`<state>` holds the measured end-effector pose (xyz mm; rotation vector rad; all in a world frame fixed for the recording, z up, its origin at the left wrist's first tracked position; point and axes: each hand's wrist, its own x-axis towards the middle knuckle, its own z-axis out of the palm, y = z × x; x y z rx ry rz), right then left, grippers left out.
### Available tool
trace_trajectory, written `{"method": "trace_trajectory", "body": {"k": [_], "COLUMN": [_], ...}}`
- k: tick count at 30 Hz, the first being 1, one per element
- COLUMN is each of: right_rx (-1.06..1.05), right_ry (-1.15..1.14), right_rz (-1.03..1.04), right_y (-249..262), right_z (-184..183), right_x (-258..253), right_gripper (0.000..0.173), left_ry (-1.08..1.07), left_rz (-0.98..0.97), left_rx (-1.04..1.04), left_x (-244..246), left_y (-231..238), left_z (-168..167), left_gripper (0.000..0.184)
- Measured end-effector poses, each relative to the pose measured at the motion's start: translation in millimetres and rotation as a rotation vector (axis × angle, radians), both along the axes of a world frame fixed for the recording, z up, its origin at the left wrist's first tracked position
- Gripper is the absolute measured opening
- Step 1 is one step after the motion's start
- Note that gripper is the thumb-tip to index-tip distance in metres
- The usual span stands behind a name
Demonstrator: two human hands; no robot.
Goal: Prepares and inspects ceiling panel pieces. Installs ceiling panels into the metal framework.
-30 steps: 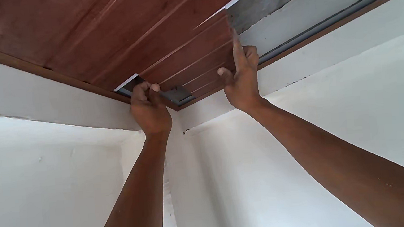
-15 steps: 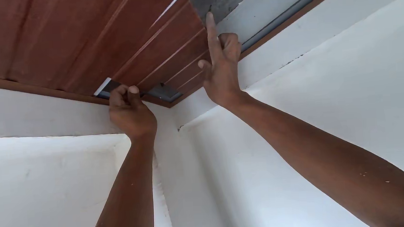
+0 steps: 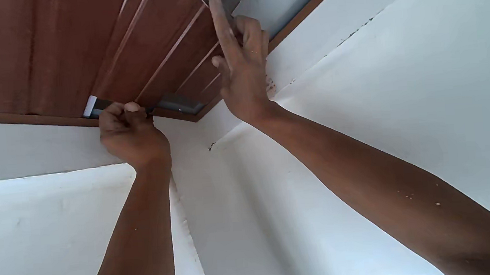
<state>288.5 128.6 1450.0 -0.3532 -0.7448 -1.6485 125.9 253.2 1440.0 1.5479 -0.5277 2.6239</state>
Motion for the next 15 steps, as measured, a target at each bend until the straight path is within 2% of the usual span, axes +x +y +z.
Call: {"method": "trace_trajectory", "body": {"k": [10, 15], "right_rx": [0.004, 0.036], "right_ry": [0.018, 0.015], "right_rz": [0.002, 0.003], "right_y": [10, 14], "right_z": [2, 5], "right_x": [-1, -1], "right_gripper": [0.057, 0.055], "left_ry": [-0.011, -0.011], "left_rz": [-0.037, -0.015], "left_rx": [-0.007, -0.05], "left_x": [1, 2], "left_y": [-1, -4], "left_z": [1, 0], "left_gripper": [0.006, 0.01]}}
